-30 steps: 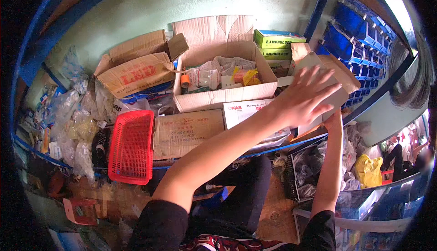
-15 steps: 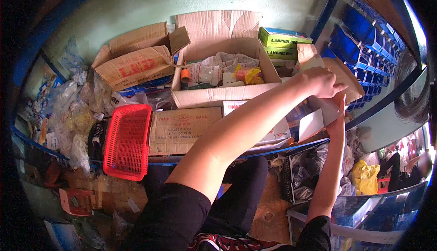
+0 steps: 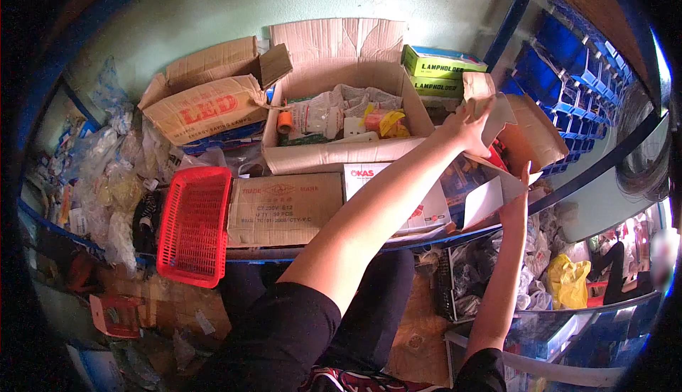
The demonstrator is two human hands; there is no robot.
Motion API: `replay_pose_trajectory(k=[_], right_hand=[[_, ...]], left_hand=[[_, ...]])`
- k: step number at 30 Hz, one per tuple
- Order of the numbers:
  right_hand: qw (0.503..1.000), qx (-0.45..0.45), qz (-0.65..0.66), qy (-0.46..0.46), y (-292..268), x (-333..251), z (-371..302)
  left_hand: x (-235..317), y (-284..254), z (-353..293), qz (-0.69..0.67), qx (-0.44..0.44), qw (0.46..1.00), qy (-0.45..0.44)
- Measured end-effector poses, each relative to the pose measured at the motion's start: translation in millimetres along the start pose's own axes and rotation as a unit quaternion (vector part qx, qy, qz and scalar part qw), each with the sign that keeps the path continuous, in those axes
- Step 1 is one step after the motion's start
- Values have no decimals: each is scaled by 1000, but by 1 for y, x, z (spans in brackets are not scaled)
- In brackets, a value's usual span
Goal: Sort and organize electrical outlets, cables, and tools on a shelf.
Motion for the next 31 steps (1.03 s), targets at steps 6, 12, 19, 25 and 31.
replay_pose_trajectory(k=[6, 12, 19, 25, 31], right_hand=[[998, -51, 5, 23, 24, 10, 1], [998, -24, -14, 56, 8, 11, -5], [999, -36, -6, 33, 0, 10, -4], [1000, 11, 5, -23, -52, 26, 4], [998, 45, 5, -52, -55, 51, 20]], left_hand=[[32, -32, 1, 124, 192, 947, 226], [11, -13, 23, 126, -92, 981, -118], [-43, 0, 46, 44, 11, 981, -191], [-84, 81, 122, -232, -126, 923, -281], [-145, 119, 132, -193, -218, 655, -697]])
Point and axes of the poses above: each hand's wrist, its own z-axis towards the middle knuckle, its own y-axis out of the palm, x = y × z, the point moved 7 cm from there along z, towards the middle knuckle, and after that the axes turned 8 degrees about -y, right-handed, at the moved point
